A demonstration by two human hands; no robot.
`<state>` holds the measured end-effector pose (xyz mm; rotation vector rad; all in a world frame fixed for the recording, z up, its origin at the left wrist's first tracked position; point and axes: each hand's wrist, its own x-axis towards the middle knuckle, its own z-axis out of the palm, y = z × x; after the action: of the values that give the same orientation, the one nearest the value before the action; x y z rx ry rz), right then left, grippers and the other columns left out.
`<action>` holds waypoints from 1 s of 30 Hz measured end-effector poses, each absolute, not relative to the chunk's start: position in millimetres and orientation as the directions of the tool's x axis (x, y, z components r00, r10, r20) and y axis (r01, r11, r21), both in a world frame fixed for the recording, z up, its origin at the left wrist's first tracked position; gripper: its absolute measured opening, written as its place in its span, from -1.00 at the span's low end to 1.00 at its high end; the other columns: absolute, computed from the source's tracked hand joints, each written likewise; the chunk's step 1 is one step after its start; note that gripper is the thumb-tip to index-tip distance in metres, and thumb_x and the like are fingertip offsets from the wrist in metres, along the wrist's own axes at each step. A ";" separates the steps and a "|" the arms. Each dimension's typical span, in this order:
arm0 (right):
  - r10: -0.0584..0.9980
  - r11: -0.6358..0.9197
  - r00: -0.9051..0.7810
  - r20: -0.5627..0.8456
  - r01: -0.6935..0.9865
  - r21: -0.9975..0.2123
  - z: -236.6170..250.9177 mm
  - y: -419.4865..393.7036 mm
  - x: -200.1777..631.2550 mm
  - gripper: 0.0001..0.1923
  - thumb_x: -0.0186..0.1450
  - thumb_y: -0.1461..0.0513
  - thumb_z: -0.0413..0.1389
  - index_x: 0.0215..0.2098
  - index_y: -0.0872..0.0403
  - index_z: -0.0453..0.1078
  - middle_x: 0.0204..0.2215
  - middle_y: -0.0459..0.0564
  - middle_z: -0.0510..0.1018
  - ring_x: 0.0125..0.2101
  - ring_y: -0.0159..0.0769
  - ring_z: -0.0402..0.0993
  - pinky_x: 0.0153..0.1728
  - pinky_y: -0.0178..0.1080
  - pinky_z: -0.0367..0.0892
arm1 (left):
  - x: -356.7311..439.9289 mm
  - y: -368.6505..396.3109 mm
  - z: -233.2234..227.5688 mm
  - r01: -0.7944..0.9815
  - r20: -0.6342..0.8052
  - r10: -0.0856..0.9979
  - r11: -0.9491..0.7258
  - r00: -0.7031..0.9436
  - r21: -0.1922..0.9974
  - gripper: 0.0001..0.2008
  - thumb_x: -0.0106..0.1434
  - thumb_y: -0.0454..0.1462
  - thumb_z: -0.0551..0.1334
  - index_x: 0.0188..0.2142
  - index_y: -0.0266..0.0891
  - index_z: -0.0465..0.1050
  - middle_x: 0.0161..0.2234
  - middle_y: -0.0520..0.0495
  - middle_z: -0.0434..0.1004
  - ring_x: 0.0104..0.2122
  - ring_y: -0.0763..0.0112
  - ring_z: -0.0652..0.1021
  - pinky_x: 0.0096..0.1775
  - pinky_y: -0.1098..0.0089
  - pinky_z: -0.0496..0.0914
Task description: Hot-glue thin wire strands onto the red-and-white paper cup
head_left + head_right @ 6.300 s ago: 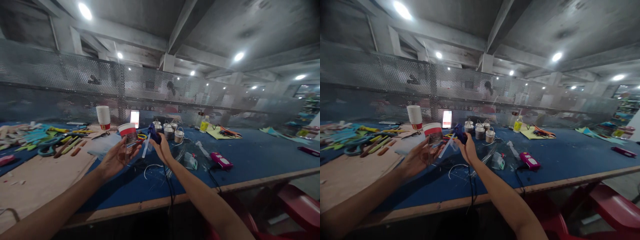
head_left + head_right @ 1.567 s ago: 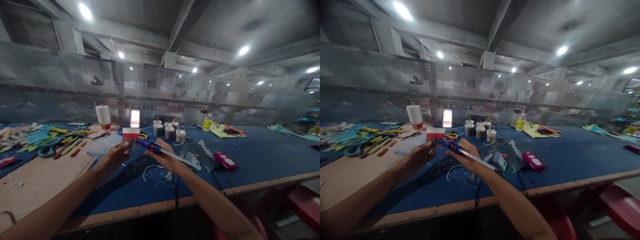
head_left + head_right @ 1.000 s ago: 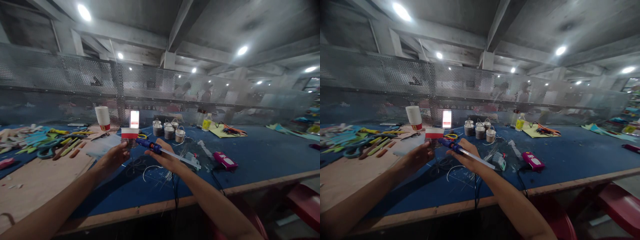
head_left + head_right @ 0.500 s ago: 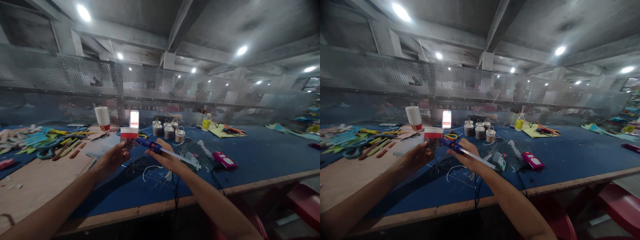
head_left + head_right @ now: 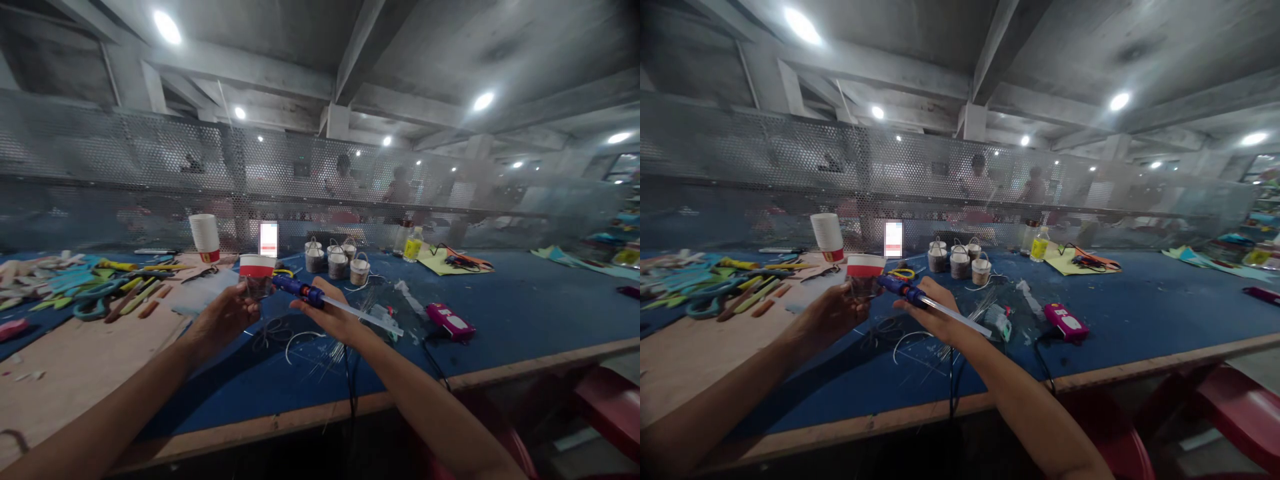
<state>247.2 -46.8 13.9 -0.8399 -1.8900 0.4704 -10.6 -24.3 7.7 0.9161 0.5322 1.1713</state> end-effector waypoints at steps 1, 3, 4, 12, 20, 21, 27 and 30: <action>0.726 0.686 -0.286 0.625 0.350 -0.638 13.7 -46.7 247.4 -0.65 0.34 -0.03 0.29 -0.37 0.03 0.38 -0.44 -0.17 0.31 -0.43 -0.38 0.29 -0.42 -0.33 0.16 | -10.4 -25.1 8.6 -0.544 0.093 0.940 0.108 0.328 0.832 -0.71 0.30 -0.21 0.35 -0.03 -0.28 0.64 -0.16 -0.23 0.70 -0.41 0.36 0.53 -0.31 0.40 0.51; 0.724 0.689 -0.292 0.625 0.344 -0.637 13.6 -46.7 247.7 -0.67 0.34 -0.01 0.30 -0.36 0.03 0.39 -0.44 -0.18 0.31 -0.43 -0.39 0.29 -0.42 -0.33 0.16 | -10.2 -26.0 9.8 -0.553 0.082 0.942 0.119 0.325 0.825 -0.71 0.30 -0.22 0.35 -0.04 -0.29 0.65 -0.16 -0.24 0.70 -0.41 0.36 0.53 -0.31 0.41 0.51; 0.721 0.692 -0.294 0.627 0.338 -0.637 13.7 -46.8 247.9 -0.67 0.35 -0.01 0.29 -0.36 0.03 0.39 -0.44 -0.18 0.31 -0.43 -0.39 0.29 -0.42 -0.33 0.16 | -10.1 -26.1 10.1 -0.559 0.076 0.943 0.126 0.324 0.820 -0.71 0.29 -0.22 0.35 -0.03 -0.29 0.65 -0.16 -0.25 0.70 -0.42 0.36 0.53 -0.32 0.41 0.51; 0.725 0.688 -0.296 0.622 0.325 -0.649 17.5 -49.4 246.8 -0.65 0.36 -0.01 0.28 -0.39 0.03 0.36 -0.43 -0.15 0.34 -0.40 -0.36 0.35 -0.41 -0.32 0.19 | -12.4 -25.0 8.4 -0.590 0.046 0.941 0.171 0.334 0.789 -0.66 0.24 -0.18 0.40 -0.03 -0.29 0.65 -0.14 -0.25 0.71 -0.43 0.36 0.53 -0.36 0.41 0.49; 0.742 0.671 -0.291 0.604 0.332 -0.663 16.7 -48.0 247.7 -0.64 0.34 0.01 0.30 -0.40 0.04 0.33 -0.44 -0.19 0.30 -0.43 -0.40 0.31 -0.40 -0.33 0.16 | -15.8 -26.3 10.9 -0.613 0.047 0.920 0.221 0.390 0.758 -0.67 0.28 -0.22 0.36 0.00 -0.32 0.62 -0.10 -0.31 0.69 -0.40 0.35 0.55 -0.32 0.37 0.53; 0.744 0.669 -0.293 0.601 0.327 -0.668 16.2 -47.8 247.8 -0.65 0.34 0.01 0.30 -0.39 0.04 0.34 -0.44 -0.19 0.30 -0.43 -0.40 0.31 -0.40 -0.33 0.16 | -16.5 -25.9 10.5 -0.609 0.050 0.917 0.222 0.397 0.761 -0.67 0.28 -0.22 0.35 0.00 -0.32 0.62 -0.12 -0.31 0.69 -0.41 0.35 0.55 -0.31 0.36 0.53; 0.753 0.658 -0.282 0.595 0.331 -0.676 17.8 -49.9 246.6 -0.63 0.34 0.01 0.30 -0.41 0.04 0.32 -0.44 -0.18 0.30 -0.42 -0.39 0.30 -0.40 -0.34 0.16 | -17.6 -24.6 8.3 -0.613 0.027 0.918 0.242 0.396 0.752 -0.68 0.30 -0.14 0.31 -0.07 -0.29 0.66 -0.28 -0.23 0.67 -0.45 0.33 0.52 -0.36 0.37 0.51; 0.743 0.670 -0.286 0.605 0.307 -0.676 18.2 -50.5 245.6 -0.61 0.34 0.00 0.30 -0.42 0.03 0.29 -0.45 -0.18 0.29 -0.43 -0.39 0.28 -0.41 -0.34 0.16 | -15.3 -25.8 9.8 -0.599 0.006 0.925 0.241 0.380 0.764 -0.68 0.28 -0.13 0.33 -0.10 -0.28 0.67 -0.29 -0.21 0.68 -0.45 0.33 0.52 -0.35 0.36 0.51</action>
<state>245.6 -50.5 18.2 -0.8270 -1.8713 0.5385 -15.3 -25.8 9.8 0.7668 0.5063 1.1049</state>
